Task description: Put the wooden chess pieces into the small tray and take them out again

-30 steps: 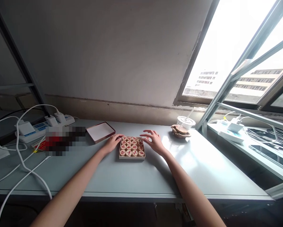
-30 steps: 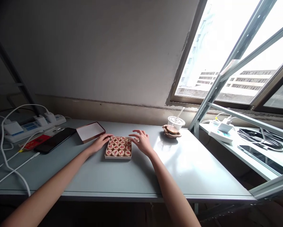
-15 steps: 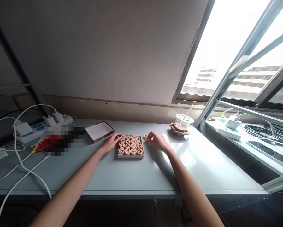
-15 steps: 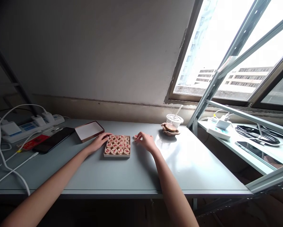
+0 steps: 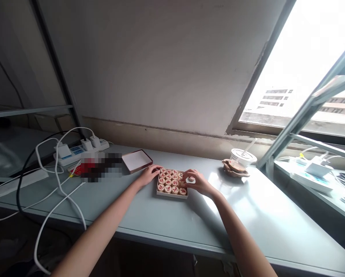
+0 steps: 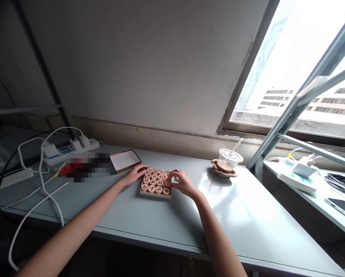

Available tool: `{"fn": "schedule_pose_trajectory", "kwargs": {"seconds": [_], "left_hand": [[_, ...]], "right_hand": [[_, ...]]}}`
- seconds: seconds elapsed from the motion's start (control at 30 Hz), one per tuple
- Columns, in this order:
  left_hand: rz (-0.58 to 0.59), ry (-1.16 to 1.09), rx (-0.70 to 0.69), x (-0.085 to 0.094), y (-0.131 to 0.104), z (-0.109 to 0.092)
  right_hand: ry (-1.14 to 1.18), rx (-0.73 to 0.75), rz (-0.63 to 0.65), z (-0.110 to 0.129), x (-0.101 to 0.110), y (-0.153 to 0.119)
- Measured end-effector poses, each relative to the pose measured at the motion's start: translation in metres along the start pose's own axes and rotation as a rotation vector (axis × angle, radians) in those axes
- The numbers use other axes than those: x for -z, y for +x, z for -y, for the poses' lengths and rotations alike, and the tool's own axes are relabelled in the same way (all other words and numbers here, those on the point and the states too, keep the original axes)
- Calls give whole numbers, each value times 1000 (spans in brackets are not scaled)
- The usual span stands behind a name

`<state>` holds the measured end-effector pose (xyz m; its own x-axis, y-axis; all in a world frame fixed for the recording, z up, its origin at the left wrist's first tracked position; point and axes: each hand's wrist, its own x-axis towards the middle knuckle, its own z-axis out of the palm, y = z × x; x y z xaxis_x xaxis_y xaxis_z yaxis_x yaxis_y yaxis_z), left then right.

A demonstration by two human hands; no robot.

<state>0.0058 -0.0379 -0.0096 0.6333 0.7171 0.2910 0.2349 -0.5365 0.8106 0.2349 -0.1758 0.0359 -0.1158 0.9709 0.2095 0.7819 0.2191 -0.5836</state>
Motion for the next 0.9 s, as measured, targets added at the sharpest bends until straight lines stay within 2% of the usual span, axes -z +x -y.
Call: {"fn": "schedule_pose_trajectory", "kwargs": {"seconds": [0.1, 0.17, 0.27, 0.33, 0.4, 0.43, 0.47, 0.6, 0.63, 0.73, 0.9], "left_hand": [[1, 16, -16, 0, 1, 2], [0, 25, -17, 0, 1, 3], [-4, 32, -15, 1, 1, 1], [-4, 32, -13, 1, 1, 1], [-5, 34, -12, 0, 1, 1], [-8, 39, -11, 0, 2, 2], [-13, 46, -10, -1, 2, 3], [-30, 86, -4, -3, 3, 4], [-29, 98, -5, -3, 3, 4], [-29, 140, 2, -4, 3, 1], [-38, 195, 9, -4, 0, -1]], "right_hand": [[159, -52, 18, -2, 10, -1], [177, -109, 21, -9, 16, -3], [-50, -264, -15, -24, 17, -8], [-290, -320, -112, -30, 14, -9], [-430, -286, -213, -28, 10, -8], [-433, -242, -222, -24, 9, -8], [-398, -192, -189, -19, 9, -7], [-147, -4, 135, 6, 9, -7], [-104, 23, 183, 10, 8, -7], [-15, 43, 197, 16, 8, -8], [124, -68, 228, 9, 18, -9]]}}
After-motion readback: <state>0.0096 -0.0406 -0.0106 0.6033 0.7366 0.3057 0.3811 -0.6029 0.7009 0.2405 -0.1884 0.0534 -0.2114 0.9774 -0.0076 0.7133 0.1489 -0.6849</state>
